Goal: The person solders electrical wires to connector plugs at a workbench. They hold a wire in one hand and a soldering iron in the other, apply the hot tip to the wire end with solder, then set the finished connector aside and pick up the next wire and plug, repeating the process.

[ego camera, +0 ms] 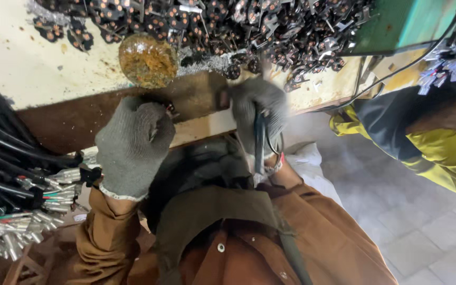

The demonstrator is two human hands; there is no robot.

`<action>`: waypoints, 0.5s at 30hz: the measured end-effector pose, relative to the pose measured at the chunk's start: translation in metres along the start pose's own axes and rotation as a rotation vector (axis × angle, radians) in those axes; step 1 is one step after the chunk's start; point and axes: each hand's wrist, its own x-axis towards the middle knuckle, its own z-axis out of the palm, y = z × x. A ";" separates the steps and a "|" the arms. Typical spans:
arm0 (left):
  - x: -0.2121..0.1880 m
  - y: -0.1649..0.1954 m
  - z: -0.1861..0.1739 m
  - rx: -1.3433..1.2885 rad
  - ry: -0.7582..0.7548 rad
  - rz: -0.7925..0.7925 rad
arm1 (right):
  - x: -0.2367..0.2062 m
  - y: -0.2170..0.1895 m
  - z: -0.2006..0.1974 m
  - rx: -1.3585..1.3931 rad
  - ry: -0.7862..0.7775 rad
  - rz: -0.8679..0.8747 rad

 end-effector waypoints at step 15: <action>0.000 -0.009 0.004 -0.006 0.011 0.083 | -0.009 -0.028 0.003 -0.441 0.005 -0.321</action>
